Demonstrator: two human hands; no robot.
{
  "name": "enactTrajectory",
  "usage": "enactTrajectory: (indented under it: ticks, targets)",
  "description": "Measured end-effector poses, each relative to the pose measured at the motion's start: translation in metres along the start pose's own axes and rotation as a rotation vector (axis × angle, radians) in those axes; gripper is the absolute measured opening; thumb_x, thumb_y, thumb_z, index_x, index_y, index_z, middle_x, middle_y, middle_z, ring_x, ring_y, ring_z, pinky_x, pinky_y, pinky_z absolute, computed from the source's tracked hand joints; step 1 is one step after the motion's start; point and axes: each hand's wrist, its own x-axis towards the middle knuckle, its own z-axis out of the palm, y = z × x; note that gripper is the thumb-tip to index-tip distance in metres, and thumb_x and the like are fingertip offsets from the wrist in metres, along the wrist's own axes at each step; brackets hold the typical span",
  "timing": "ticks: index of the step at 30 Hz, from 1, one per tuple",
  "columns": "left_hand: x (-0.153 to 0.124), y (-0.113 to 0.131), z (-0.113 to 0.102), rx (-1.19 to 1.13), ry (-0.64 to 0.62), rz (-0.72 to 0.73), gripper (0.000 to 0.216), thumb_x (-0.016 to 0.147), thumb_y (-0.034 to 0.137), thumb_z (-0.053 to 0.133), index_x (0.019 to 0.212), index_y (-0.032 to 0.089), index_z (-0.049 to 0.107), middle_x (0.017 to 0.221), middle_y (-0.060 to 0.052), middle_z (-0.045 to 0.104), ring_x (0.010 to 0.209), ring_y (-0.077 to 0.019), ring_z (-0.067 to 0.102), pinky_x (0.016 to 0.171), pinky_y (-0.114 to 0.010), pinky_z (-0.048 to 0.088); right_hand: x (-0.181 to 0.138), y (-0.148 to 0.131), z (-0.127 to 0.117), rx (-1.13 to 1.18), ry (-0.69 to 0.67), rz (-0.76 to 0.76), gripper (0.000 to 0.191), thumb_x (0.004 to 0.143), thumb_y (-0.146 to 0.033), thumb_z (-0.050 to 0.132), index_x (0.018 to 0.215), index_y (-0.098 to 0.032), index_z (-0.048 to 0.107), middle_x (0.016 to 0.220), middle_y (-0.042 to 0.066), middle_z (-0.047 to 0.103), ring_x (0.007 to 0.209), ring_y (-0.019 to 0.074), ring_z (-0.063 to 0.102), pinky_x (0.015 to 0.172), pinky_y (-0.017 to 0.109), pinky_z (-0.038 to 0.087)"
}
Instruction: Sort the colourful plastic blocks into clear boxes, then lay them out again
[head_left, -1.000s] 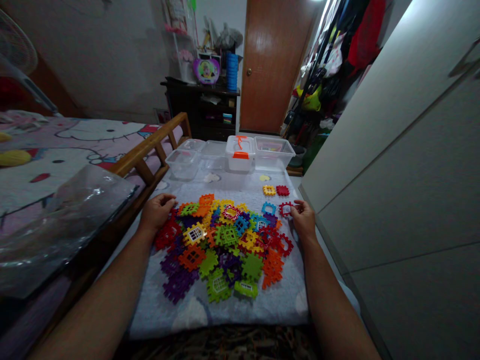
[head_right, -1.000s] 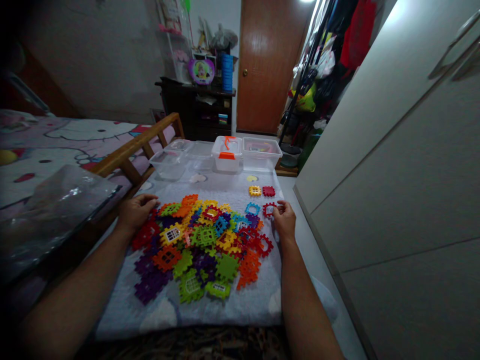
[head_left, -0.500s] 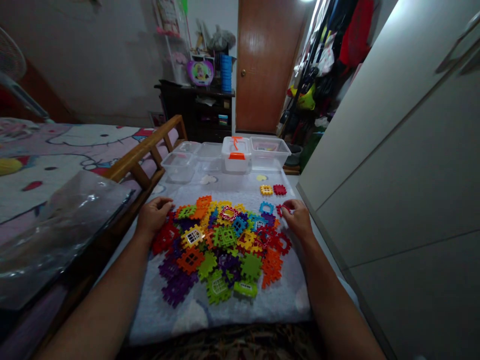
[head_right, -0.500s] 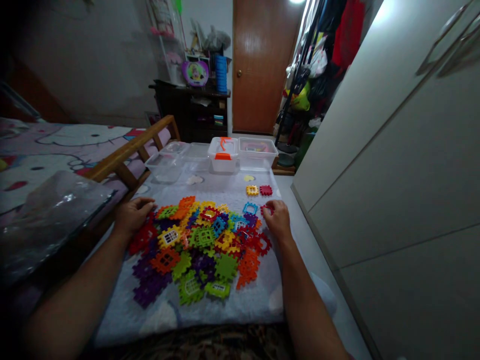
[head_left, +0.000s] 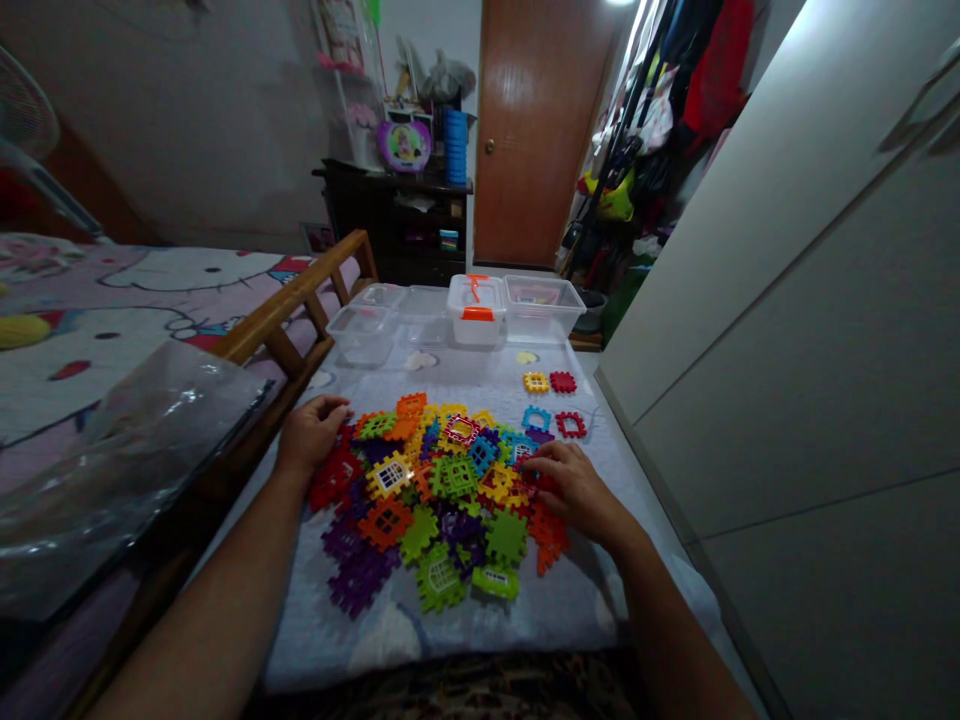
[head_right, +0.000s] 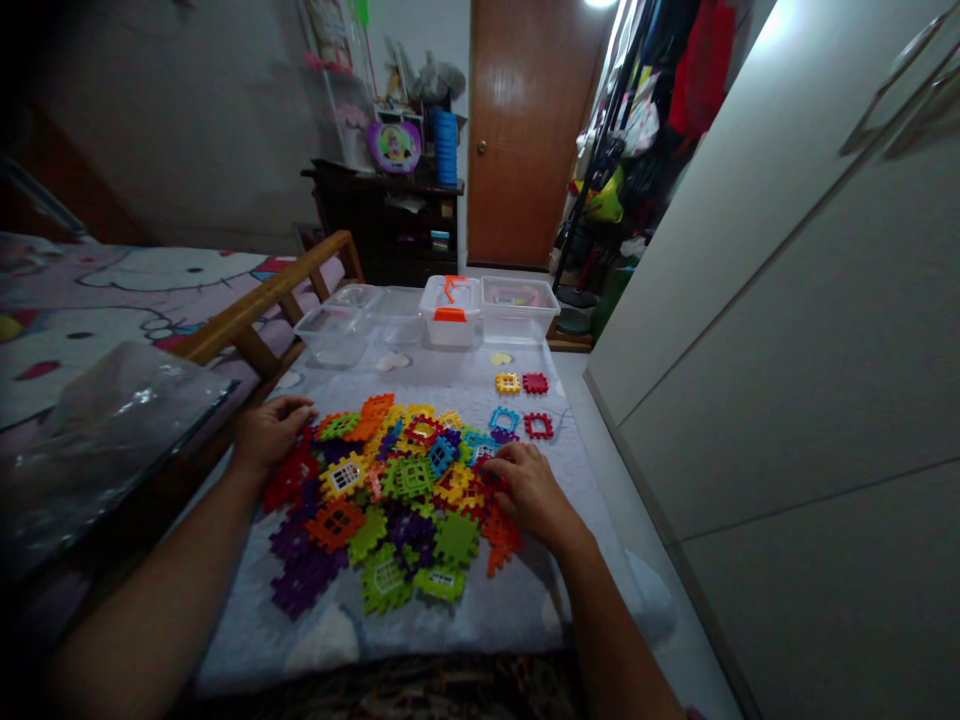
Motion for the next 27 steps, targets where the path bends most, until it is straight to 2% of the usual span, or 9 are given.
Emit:
enactTrajectory:
  ticks: [4, 8, 10, 13, 16, 19, 22, 27]
  targets:
    - [0.001, -0.004, -0.001, 0.0, -0.002, 0.0, 0.033, 0.069, 0.043, 0.061, 0.09, 0.019, 0.069, 0.081, -0.005, 0.075, 0.08, -0.0221, 0.072, 0.077, -0.031, 0.055, 0.004, 0.0, -0.004, 0.109, 0.035, -0.031, 0.021, 0.083, -0.014, 0.064, 0.097, -0.025, 0.074, 0.106, 0.007, 0.063, 0.1, 0.0215, 0.06, 0.092, 0.04, 0.05]
    - [0.002, -0.009, -0.001, 0.012, -0.007, -0.001, 0.034, 0.07, 0.044, 0.061, 0.091, 0.019, 0.069, 0.083, -0.005, 0.075, 0.082, -0.0222, 0.072, 0.077, -0.03, 0.055, 0.011, 0.008, -0.019, 0.258, 0.138, 0.03, 0.019, 0.092, -0.027, 0.054, 0.097, -0.024, 0.072, 0.11, 0.008, 0.063, 0.102, 0.0199, 0.062, 0.09, 0.035, 0.051]
    - [0.003, -0.01, -0.001, 0.014, -0.009, -0.002, 0.034, 0.07, 0.044, 0.061, 0.092, 0.019, 0.069, 0.084, -0.005, 0.076, 0.082, -0.0223, 0.072, 0.077, -0.03, 0.054, 0.018, 0.021, -0.029, 0.292, 0.232, 0.103, 0.024, 0.094, -0.033, 0.05, 0.095, -0.023, 0.071, 0.105, 0.008, 0.065, 0.098, 0.0202, 0.063, 0.088, 0.035, 0.051]
    - [0.004, -0.01, -0.001, 0.025, -0.005, -0.004, 0.034, 0.07, 0.044, 0.06, 0.092, 0.019, 0.069, 0.083, -0.005, 0.076, 0.082, -0.0228, 0.072, 0.077, -0.031, 0.054, 0.03, 0.049, -0.034, 0.32, 0.404, 0.292, 0.03, 0.091, -0.041, 0.049, 0.097, -0.022, 0.071, 0.092, 0.007, 0.068, 0.085, 0.0213, 0.064, 0.081, 0.036, 0.051]
    - [0.004, -0.008, -0.003, 0.046, -0.008, -0.002, 0.034, 0.07, 0.044, 0.06, 0.091, 0.02, 0.069, 0.082, -0.005, 0.076, 0.082, -0.0237, 0.072, 0.079, -0.033, 0.054, 0.036, 0.078, -0.025, 0.335, 0.536, 0.474, 0.039, 0.088, -0.045, 0.045, 0.103, -0.018, 0.069, 0.08, 0.006, 0.068, 0.072, 0.0208, 0.062, 0.07, 0.033, 0.049]
    - [0.002, -0.003, -0.003, 0.051, -0.01, -0.01, 0.032, 0.069, 0.044, 0.06, 0.09, 0.021, 0.069, 0.083, -0.005, 0.076, 0.083, -0.0246, 0.072, 0.081, -0.034, 0.055, 0.035, 0.097, -0.01, 0.326, 0.623, 0.556, 0.041, 0.086, -0.046, 0.046, 0.109, -0.017, 0.064, 0.073, 0.004, 0.065, 0.065, 0.0201, 0.059, 0.064, 0.032, 0.047]
    - [0.0, 0.001, -0.003, 0.03, -0.001, -0.031, 0.031, 0.068, 0.043, 0.06, 0.088, 0.021, 0.068, 0.082, -0.005, 0.076, 0.083, -0.0252, 0.072, 0.082, -0.035, 0.055, 0.032, 0.104, -0.001, 0.338, 0.629, 0.531, 0.033, 0.084, -0.044, 0.048, 0.1, -0.019, 0.063, 0.075, 0.003, 0.065, 0.067, 0.0197, 0.059, 0.066, 0.032, 0.047]
    - [-0.002, 0.008, -0.003, 0.026, 0.012, -0.033, 0.03, 0.067, 0.043, 0.06, 0.086, 0.021, 0.068, 0.079, -0.005, 0.075, 0.082, -0.0245, 0.072, 0.08, -0.033, 0.056, 0.035, 0.106, 0.003, 0.4, 0.519, 0.495, 0.032, 0.086, -0.047, 0.046, 0.09, -0.02, 0.064, 0.069, 0.001, 0.062, 0.061, 0.018, 0.055, 0.061, 0.03, 0.045]
